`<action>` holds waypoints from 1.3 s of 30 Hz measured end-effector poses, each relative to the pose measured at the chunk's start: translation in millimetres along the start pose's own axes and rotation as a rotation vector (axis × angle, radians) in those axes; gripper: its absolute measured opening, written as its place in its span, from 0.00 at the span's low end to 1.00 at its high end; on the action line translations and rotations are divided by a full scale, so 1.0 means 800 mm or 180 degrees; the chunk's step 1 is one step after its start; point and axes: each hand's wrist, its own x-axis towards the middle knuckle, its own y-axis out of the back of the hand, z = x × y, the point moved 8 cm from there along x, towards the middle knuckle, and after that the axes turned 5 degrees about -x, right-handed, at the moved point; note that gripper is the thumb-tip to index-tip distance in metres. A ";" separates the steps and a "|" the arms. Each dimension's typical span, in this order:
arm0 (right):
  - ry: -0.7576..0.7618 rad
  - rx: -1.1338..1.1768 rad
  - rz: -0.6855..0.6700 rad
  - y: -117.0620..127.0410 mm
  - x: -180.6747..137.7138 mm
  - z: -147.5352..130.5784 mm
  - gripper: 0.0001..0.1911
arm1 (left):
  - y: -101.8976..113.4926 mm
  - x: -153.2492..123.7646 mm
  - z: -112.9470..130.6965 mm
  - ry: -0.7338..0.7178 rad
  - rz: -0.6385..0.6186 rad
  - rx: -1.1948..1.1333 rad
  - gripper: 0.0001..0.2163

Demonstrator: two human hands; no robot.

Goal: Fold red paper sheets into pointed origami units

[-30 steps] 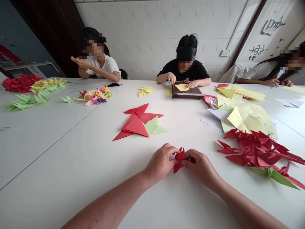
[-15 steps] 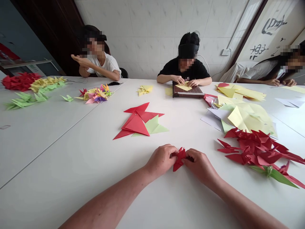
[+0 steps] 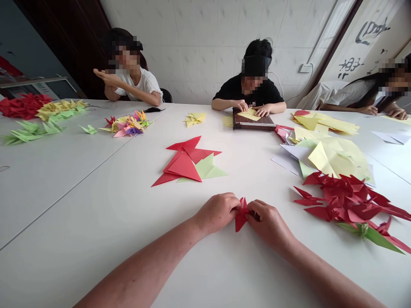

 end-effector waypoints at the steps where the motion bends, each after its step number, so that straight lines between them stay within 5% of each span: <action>1: 0.0073 -0.0048 0.0000 0.000 -0.001 -0.002 0.08 | -0.001 -0.001 0.002 -0.0100 0.0049 0.0162 0.09; 8: 0.0449 -0.0562 -0.0010 0.001 -0.007 -0.011 0.12 | -0.013 -0.011 0.018 -0.0963 0.0374 0.1436 0.09; 16: 0.0964 -0.1125 0.0255 0.003 -0.015 -0.023 0.12 | -0.017 -0.019 0.026 -0.1287 0.0287 0.1639 0.10; 32: 0.1430 -0.2466 0.0339 -0.016 -0.055 -0.052 0.19 | -0.021 -0.052 0.044 -0.1007 -0.0368 0.2236 0.11; 39: 0.1457 -0.2729 0.0358 -0.022 -0.061 -0.057 0.21 | -0.032 -0.082 0.055 -0.0900 -0.0408 0.2094 0.23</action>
